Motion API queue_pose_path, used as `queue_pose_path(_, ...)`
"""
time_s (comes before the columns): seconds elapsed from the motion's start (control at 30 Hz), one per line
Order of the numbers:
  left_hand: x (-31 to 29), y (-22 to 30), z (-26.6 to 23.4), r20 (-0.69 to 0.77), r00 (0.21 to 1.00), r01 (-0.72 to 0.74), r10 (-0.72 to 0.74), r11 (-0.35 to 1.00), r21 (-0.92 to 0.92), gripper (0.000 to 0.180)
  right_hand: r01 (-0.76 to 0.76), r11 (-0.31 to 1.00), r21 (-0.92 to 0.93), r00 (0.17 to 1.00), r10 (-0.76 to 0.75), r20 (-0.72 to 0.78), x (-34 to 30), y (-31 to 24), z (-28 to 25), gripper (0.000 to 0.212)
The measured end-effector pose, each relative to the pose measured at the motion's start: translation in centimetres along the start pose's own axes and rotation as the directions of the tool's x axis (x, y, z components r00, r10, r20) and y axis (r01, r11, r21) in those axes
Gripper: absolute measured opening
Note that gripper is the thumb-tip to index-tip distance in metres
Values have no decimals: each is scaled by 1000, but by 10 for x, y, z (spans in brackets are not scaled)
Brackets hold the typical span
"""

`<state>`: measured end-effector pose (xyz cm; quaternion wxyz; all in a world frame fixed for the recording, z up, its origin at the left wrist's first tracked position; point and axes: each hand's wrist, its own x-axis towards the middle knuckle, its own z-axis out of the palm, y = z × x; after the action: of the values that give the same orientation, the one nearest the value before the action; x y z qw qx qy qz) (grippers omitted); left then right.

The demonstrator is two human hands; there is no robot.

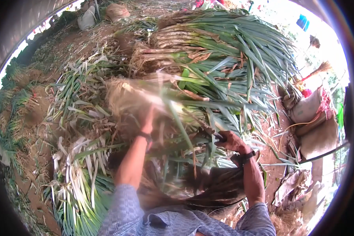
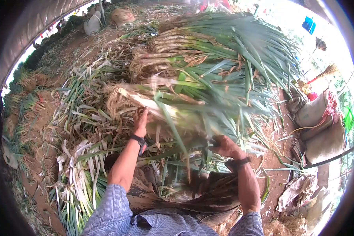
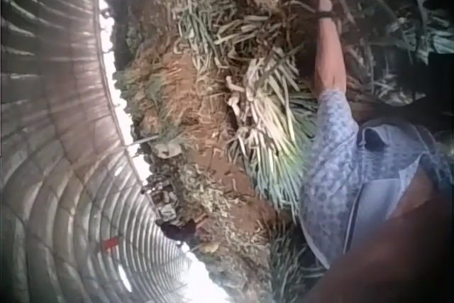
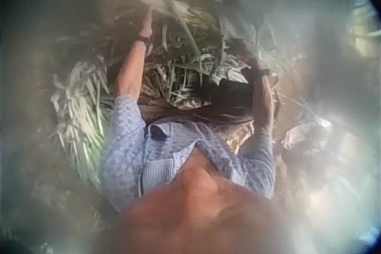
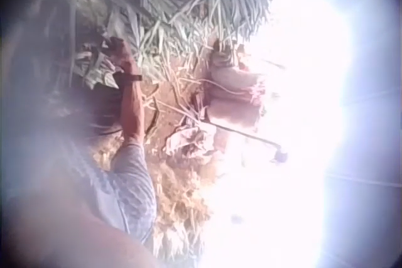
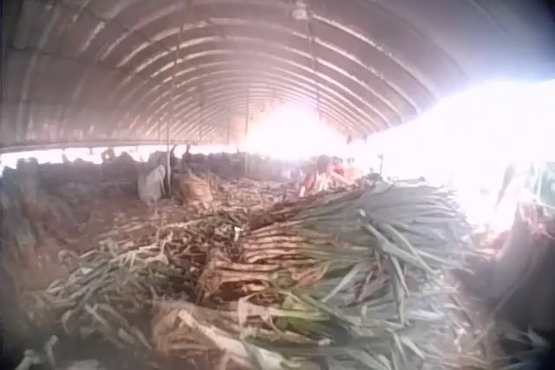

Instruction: The person peels the outer leaves and trims the roots from leeks using a knife and their hands. They move individual leeks from a pile for processing.

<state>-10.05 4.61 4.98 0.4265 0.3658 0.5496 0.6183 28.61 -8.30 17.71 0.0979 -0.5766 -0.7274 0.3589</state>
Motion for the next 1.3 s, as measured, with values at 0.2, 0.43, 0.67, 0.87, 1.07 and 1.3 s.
queue_pose_path(0.2, -4, -6, -23, 47, 987, 122, -152, 913, 388, 31, -7, 992, -128, 1000, 5, -15, 3, 9, 1, 34)
queue_pose_path(0.43, -48, -39, 15, 396, 918, -140, -14, 923, 357, 20, -35, 993, -109, 998, 41, 54, 1, -1, 0, 33)
queue_pose_path(0.67, -36, -75, 4, 49, 964, 265, -260, 943, -203, 23, -59, 969, -242, 998, 62, 5, -1, 5, 7, 35)
queue_pose_path(0.87, -7, -49, -2, -142, 891, 349, -430, 851, -392, 36, 22, 992, -127, 1000, -24, -14, 4, -4, 5, 29)
queue_pose_path(1.07, -7, -34, 1, 66, 943, 293, -327, 719, -630, 41, 137, 985, -105, 990, -139, -6, 18, -26, 10, 26)
queue_pose_path(1.3, -45, -33, 29, 347, 928, 218, -133, 951, -219, 47, 310, 950, -24, 949, -311, -52, 45, -60, 17, 35)
